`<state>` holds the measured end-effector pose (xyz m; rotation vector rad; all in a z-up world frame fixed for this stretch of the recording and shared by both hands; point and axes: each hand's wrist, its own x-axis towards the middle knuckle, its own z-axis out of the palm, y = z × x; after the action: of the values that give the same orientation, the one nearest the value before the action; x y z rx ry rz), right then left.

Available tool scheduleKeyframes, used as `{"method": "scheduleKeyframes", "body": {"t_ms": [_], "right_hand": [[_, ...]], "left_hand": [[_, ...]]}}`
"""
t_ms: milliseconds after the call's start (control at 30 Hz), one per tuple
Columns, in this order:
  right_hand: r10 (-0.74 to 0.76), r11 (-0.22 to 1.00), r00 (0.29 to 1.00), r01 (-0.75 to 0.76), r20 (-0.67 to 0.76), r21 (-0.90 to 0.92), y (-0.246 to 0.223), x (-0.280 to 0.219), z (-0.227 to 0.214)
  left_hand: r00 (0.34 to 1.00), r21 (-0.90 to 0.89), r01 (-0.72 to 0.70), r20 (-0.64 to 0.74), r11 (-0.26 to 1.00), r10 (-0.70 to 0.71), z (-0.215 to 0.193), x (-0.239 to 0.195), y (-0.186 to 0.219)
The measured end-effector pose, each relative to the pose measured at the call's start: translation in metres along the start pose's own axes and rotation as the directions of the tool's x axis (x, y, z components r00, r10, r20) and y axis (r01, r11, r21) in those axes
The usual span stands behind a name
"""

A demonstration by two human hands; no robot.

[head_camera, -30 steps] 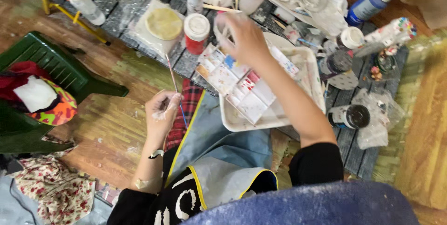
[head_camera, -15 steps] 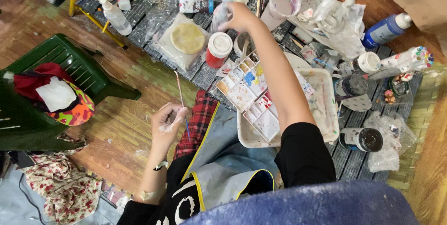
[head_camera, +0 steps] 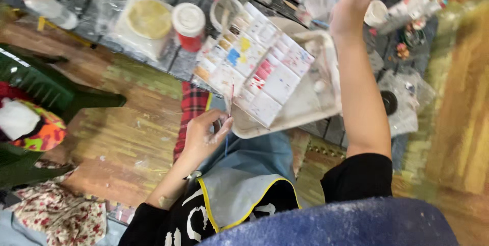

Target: The person mixes red paint on a palette using a brush, then applies the red paint to a small white ceramic figurine. The person handles the paint container and brush to transfer and apply color to the object.

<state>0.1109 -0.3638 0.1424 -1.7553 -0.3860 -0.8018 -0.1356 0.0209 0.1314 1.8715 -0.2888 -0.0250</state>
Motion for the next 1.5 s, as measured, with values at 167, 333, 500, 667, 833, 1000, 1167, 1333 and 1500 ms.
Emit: {"method": "scheduleKeyframes", "body": {"t_ms": [167, 333, 500, 667, 833, 1000, 1167, 1333, 1500], "right_hand": [[-0.104, 0.812, 0.887, 0.337, 0.45, -0.477, -0.129, -0.075, -0.019], [0.352, 0.748, 0.684, 0.205, 0.639, -0.631, -0.179, -0.111, -0.012], [0.408, 0.731, 0.489, 0.33, 0.771, -0.597, -0.177, -0.111, 0.001], [0.238, 0.651, 0.459, 0.579, 0.856, -0.492, -0.17, -0.116, 0.015], [0.262, 0.527, 0.358, 0.725, 0.896, -0.444, -0.165, -0.115, 0.03], [0.337, 0.519, 0.298, 0.733, 0.893, -0.44, -0.164, -0.113, 0.037], [0.297, 0.559, 0.361, 0.685, 0.884, -0.467, -0.158, -0.11, 0.037], [0.254, 0.666, 0.379, 0.599, 0.89, -0.445, -0.151, -0.107, 0.036], [0.112, 0.637, 0.432, 0.66, 0.895, -0.399, -0.15, -0.11, 0.032]], "left_hand": [[0.999, 0.134, -0.019, 0.036, 0.991, 0.014, 0.018, 0.004, 0.016], [0.997, 0.251, 0.05, 0.052, 0.967, -0.066, 0.029, 0.014, 0.022], [0.992, 0.262, 0.073, 0.084, 0.962, -0.098, 0.032, 0.024, 0.023], [0.992, 0.279, 0.06, 0.088, 0.958, -0.088, 0.032, 0.023, 0.02], [0.991, 0.187, 0.089, 0.082, 0.978, -0.106, 0.032, 0.023, 0.012], [0.993, 0.059, 0.087, 0.081, 0.994, -0.092, 0.029, 0.02, 0.002], [0.998, 0.034, 0.052, 0.038, 0.998, -0.053, 0.03, 0.017, -0.003], [0.998, 0.01, 0.059, 0.024, 0.998, -0.059, 0.031, 0.015, -0.005], [0.999, -0.003, 0.051, -0.016, 0.999, -0.051, 0.033, 0.015, -0.005]]}}
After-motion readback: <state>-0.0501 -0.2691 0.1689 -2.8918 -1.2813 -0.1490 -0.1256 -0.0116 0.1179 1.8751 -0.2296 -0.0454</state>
